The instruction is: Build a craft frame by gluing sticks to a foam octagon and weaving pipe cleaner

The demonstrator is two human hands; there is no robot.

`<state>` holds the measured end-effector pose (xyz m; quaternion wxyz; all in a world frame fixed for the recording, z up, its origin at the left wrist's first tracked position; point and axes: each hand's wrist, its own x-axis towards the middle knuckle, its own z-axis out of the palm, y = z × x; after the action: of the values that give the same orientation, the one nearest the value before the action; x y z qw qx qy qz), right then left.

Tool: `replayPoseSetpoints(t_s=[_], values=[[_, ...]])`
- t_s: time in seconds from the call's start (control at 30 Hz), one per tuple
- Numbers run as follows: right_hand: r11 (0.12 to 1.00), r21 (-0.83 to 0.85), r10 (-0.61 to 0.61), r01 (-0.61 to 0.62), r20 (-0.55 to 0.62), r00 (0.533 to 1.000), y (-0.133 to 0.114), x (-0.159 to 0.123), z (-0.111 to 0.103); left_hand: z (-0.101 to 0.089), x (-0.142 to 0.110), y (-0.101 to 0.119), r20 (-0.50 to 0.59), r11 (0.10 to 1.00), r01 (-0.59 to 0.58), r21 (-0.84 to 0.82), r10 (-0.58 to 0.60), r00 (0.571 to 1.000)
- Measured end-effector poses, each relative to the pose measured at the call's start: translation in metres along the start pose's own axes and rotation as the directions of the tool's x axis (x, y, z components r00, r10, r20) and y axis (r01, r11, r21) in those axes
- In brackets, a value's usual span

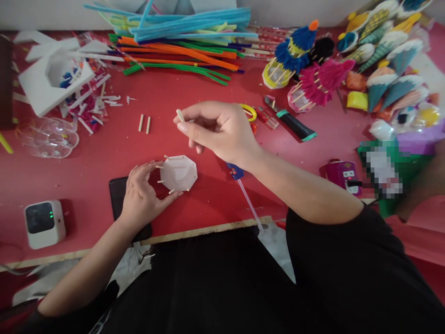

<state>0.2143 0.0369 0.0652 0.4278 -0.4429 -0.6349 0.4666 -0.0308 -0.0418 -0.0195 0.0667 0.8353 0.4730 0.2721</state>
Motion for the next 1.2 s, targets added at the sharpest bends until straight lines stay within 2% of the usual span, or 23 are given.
replayPoseSetpoints(t_s=[0.1, 0.33, 0.5, 0.6, 0.83, 1.07, 1.2], values=[[0.99, -0.127, -0.056, 0.054, -0.014, 0.998, -0.001, -0.004, 0.001, 0.001, -0.001, 0.0, -0.008, 1.0, -0.007, 0.0, 0.007, 1.0], [0.976, -0.183, -0.109, 0.117, 0.056, 0.993, 0.022, -0.009, 0.003, 0.002, -0.002, -0.002, -0.024, 0.998, -0.053, 0.016, 0.053, 0.998], [0.878, -0.443, -0.128, 0.182, 0.15, 0.98, 0.04, -0.017, 0.012, 0.002, -0.002, -0.003, -0.019, 0.998, -0.058, 0.0, 0.058, 0.998], [0.826, -0.517, -0.153, 0.224, 0.176, 0.972, 0.046, -0.019, 0.015, 0.003, -0.002, -0.003, 0.003, 0.999, -0.044, -0.003, 0.044, 0.999], [0.79, -0.538, -0.224, 0.295, 0.195, 0.955, 0.053, -0.019, 0.016, 0.004, -0.002, -0.001, -0.014, 0.999, -0.044, -0.005, 0.044, 0.999], [0.777, -0.56, -0.192, 0.286, 0.222, 0.956, 0.055, -0.017, 0.016, 0.004, -0.004, -0.003, 0.034, 1.0, -0.014, -0.027, 0.015, 0.999], [0.77, -0.568, -0.19, 0.291, 0.231, 0.954, 0.055, -0.017, 0.016, 0.004, -0.003, -0.003, 0.017, 0.999, -0.035, -0.016, 0.035, 0.999]])
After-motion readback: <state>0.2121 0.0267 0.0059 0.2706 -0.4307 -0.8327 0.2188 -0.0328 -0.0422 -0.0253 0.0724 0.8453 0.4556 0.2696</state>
